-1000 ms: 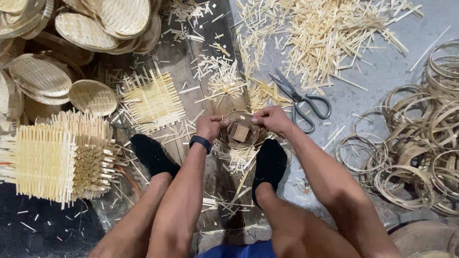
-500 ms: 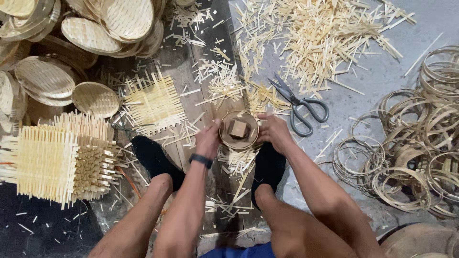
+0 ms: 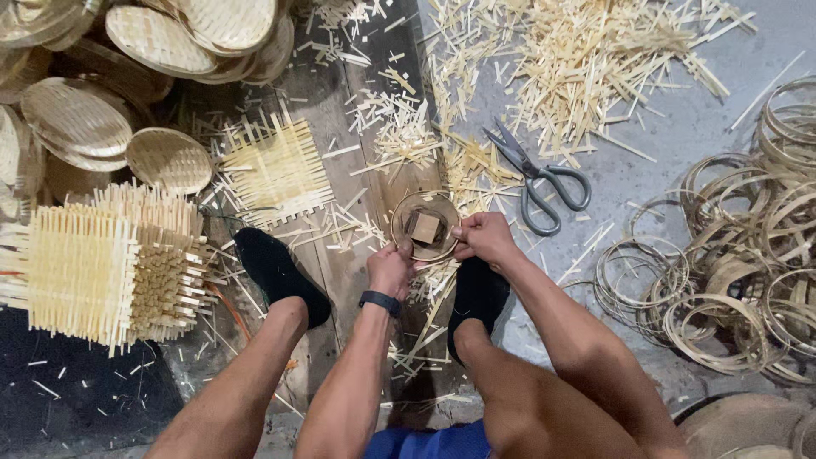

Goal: The person sits on the floor and repeatedly weaves thin bamboo strips into a circular frame to form small basket bases. They use shears to trim the excess strips flush with the frame edge after each weaving cycle. Finished bases are stacked to the left, and the process repeats with new frames and mats.

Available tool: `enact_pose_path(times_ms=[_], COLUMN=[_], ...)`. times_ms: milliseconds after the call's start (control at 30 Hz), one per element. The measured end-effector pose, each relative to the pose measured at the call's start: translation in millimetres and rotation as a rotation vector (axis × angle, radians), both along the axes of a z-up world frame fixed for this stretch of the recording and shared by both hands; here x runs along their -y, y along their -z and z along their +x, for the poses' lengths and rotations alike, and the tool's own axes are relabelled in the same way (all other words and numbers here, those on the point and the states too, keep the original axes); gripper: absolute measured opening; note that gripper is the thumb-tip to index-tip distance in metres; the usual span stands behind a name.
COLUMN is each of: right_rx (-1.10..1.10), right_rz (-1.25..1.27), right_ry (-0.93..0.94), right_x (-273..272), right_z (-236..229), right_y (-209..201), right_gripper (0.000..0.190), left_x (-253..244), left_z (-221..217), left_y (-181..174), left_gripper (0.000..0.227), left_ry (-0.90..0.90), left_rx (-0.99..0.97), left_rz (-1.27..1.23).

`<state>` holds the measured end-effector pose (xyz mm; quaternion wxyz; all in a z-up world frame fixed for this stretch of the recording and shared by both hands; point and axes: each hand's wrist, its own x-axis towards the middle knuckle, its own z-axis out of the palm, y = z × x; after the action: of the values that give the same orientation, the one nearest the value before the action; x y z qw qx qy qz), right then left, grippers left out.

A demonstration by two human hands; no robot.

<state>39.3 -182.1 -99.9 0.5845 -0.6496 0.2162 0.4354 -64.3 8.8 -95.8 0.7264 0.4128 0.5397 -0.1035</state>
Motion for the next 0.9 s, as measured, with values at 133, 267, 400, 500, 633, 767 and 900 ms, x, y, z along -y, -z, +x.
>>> enact_pose_path(times_ms=[133, 267, 400, 500, 633, 767, 900], right_rx=[0.124, 0.746, 0.654, 0.61, 0.533, 0.201, 0.215], right_rz=[-0.051, -0.047, -0.264, -0.275, -0.103, 0.472, 0.439], right_ry=[-0.098, -0.156, -0.375, -0.344, -0.254, 0.028, 0.073], right_x=[-3, -13, -33, -38, -22, 9, 20], right_z=[0, 2, -1, -3, -2, -3, -1], right_y=[-28, -70, -93, -86, -78, -84, -79], right_gripper=[0.025, 0.04, 0.044, 0.039, 0.042, 0.043, 0.043], left_x=[-15, -34, -3, 13, -8, -65, -152], left_z=[13, 27, 47, 51, 54, 56, 73], left_y=[-29, -63, -84, -83, -51, -4, 1], left_gripper=[0.019, 0.032, 0.04, 0.044, 0.05, 0.05, 0.052], left_ry=[0.27, 0.674, 0.457, 0.5, 0.577, 0.648, 0.763], left_rx=[-0.006, 0.276, 0.554, 0.516, 0.335, 0.155, 0.253], left_rz=[0.253, 0.822, 0.819, 1.052, 0.905, 0.82, 1.175])
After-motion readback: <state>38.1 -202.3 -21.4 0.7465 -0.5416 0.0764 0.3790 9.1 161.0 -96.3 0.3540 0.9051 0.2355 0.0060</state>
